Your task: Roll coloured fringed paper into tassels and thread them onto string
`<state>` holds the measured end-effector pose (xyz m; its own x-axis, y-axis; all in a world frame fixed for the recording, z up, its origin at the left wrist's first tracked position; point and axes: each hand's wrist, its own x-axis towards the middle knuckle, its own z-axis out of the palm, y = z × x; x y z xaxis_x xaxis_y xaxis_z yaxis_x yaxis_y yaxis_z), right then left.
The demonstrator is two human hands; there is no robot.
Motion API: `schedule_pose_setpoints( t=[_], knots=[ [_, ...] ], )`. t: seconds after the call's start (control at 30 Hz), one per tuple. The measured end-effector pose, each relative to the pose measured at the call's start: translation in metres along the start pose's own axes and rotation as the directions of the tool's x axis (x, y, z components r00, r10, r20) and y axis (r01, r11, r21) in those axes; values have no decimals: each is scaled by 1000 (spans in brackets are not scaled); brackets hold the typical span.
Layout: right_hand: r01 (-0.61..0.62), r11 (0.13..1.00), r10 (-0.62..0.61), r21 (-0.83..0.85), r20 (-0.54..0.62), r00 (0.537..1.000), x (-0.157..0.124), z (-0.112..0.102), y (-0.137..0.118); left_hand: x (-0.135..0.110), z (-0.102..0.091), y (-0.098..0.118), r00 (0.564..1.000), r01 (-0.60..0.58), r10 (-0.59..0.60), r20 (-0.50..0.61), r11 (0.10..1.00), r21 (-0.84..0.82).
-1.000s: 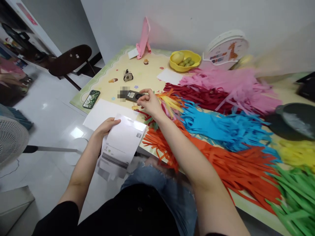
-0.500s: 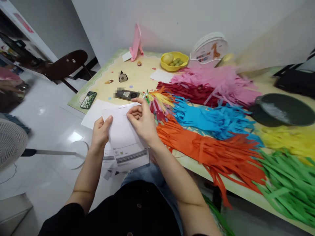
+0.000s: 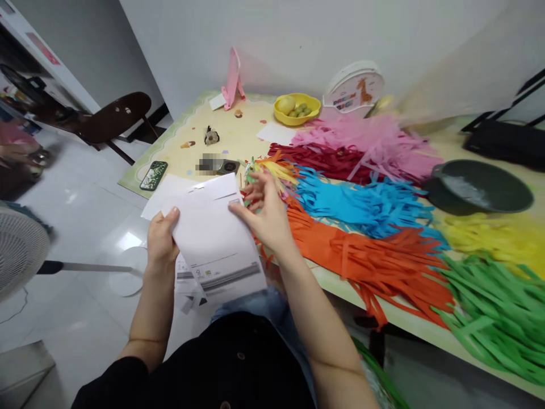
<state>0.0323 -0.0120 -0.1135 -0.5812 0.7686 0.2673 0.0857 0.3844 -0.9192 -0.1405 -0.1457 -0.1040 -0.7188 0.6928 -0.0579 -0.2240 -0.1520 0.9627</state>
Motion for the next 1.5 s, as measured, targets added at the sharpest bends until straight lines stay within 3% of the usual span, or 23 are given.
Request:
schedule_pose_setpoints(
  t=[0.03,0.1,0.17,0.27,0.33,0.4,0.5,0.53,0.57,0.63,0.67,0.7,0.77,0.83,0.87,0.93,1.0,1.13,1.2,1.3,1.4,1.5],
  knots=[
    [-42,990,21,134,155,988,-5,-4,5,3,-4,0,1000,5,-6,-26,999,-46],
    [-147,938,-8,314,444,896,-15,-11,4,12,-12,-2,998,24,-31,-52,992,-125],
    [-151,934,-55,324,548,835,-20,-13,-12,23,-18,-8,997,56,-65,-43,980,-189],
    [81,990,-126,117,452,883,-18,-6,-56,37,-24,-21,998,38,-48,-34,968,-248],
    [226,967,-169,-115,369,914,-12,7,-81,42,-33,-31,993,-31,2,-122,971,-236],
    [328,892,-211,-312,353,911,1,25,-90,44,-45,-43,963,-104,52,-265,977,-184],
    [470,766,-267,-437,450,852,40,43,-66,38,-66,-58,892,-165,124,-434,985,-56],
    [481,743,-270,-465,449,852,58,43,-49,34,-71,-62,865,-178,163,-475,984,14],
    [443,735,-251,-513,401,881,76,39,-29,30,-73,-64,841,-195,232,-489,973,126],
    [236,707,-131,-666,205,970,107,24,18,18,-69,-68,828,-238,395,-398,890,388],
    [112,681,-46,-724,110,993,117,16,40,11,-62,-69,847,-271,452,-281,821,502],
    [14,650,41,-760,53,998,124,8,61,3,-52,-71,877,-310,466,-120,738,600],
    [-48,601,160,-798,62,985,125,-3,95,-12,-26,-77,918,-376,332,218,553,743],
    [-32,593,186,-804,99,978,118,-7,114,-25,-1,-85,903,-424,79,422,321,847],
    [-13,601,172,-799,113,979,115,-7,119,-30,9,-89,890,-440,-28,454,206,874],
    [27,627,118,-779,130,984,110,-9,123,-37,20,-95,888,-439,-122,443,60,896],
    [57,648,76,-760,139,987,108,-15,121,-38,20,-98,893,-437,-117,434,-1,899],
    [146,711,-108,-687,97,989,89,-48,97,-32,10,-94,878,-479,9,479,56,876],
    [224,739,-240,-635,63,969,61,-67,76,-28,7,-92,862,-505,105,495,106,857],
    [302,746,-311,-594,91,946,3,-88,46,-25,8,-92,849,-517,222,479,160,841],
    [367,770,-288,-522,230,930,-51,-85,34,-24,12,-93,849,-511,274,453,202,836],
    [400,752,-201,-524,395,896,-82,-68,39,-23,17,-92,842,-512,326,429,232,827]
  ],
)
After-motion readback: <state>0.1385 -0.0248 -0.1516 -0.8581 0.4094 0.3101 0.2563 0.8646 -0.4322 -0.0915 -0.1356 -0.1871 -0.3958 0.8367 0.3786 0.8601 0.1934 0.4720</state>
